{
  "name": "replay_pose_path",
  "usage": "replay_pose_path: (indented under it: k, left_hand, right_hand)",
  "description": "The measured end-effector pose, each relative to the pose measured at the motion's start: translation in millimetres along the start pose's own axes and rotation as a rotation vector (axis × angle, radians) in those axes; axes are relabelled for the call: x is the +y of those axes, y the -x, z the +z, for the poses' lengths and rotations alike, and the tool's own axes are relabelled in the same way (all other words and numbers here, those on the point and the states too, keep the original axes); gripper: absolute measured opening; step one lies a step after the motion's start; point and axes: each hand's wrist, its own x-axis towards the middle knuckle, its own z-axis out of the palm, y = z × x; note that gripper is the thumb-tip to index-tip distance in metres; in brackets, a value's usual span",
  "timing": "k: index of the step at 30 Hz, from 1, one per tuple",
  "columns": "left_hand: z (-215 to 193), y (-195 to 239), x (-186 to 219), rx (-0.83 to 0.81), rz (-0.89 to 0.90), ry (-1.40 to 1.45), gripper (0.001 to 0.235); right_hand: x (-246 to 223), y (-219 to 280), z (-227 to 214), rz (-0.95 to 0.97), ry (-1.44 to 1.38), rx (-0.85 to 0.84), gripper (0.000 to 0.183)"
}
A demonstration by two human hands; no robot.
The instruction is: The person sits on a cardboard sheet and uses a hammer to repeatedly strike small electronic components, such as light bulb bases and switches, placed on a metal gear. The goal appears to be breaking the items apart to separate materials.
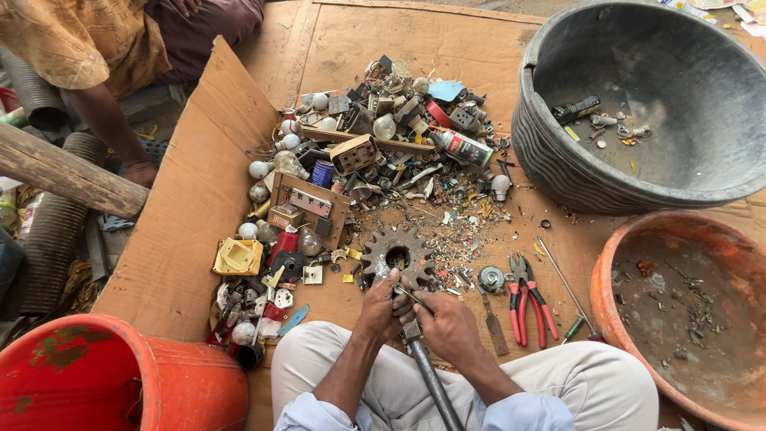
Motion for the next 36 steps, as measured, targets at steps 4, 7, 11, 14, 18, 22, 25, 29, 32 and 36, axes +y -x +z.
replay_pose_path:
  k: [4,7,11,14,18,22,25,29,32,36]
  left_hand:
    - [-5.4,-2.9,-5.3,-0.006,0.006,-0.05,0.037]
    - [-6.8,-4.5,-4.6,-0.043,0.029,0.0,0.037]
    - [0.0,0.4,-1.3,-0.034,0.068,0.057,0.031]
    - [1.8,4.8,2.2,-0.01,0.116,-0.023,0.033]
    - [7.8,2.9,-8.8,0.052,0.107,-0.35,0.032]
    - [-4.6,-3.6,-19.3,0.102,0.124,-0.52,0.044]
    - [-21.5,-8.3,-16.2,0.353,0.13,-0.678,0.047]
    - [-29.0,-9.7,-8.3,0.462,0.303,-0.789,0.043]
    - [-20.8,-7.7,-4.5,0.5,0.304,-0.792,0.043]
    - [-28.4,-8.6,-4.0,0.595,0.288,-0.997,0.045]
  right_hand:
    - [-0.2,3.4,4.5,-0.012,0.235,0.004,0.028]
    - [11.1,-0.6,24.5,0.002,-0.514,-0.009,0.025]
    - [22.0,-1.2,48.9,0.028,-1.01,0.028,0.018]
    - [25.0,-1.4,47.5,-0.046,-0.974,0.059,0.025]
    - [35.8,-7.6,42.7,0.133,-0.771,0.016,0.035]
    - [74.0,-12.2,36.7,0.092,-0.74,-0.066,0.032]
    - [109.6,-25.6,15.3,0.08,-0.079,-0.248,0.046]
    - [141.9,-55.8,-53.8,-0.111,0.144,-0.136,0.029]
    - [117.5,-67.3,-139.9,0.356,-1.13,0.439,0.027]
    - [73.8,-47.6,-162.2,0.399,-0.939,0.456,0.022]
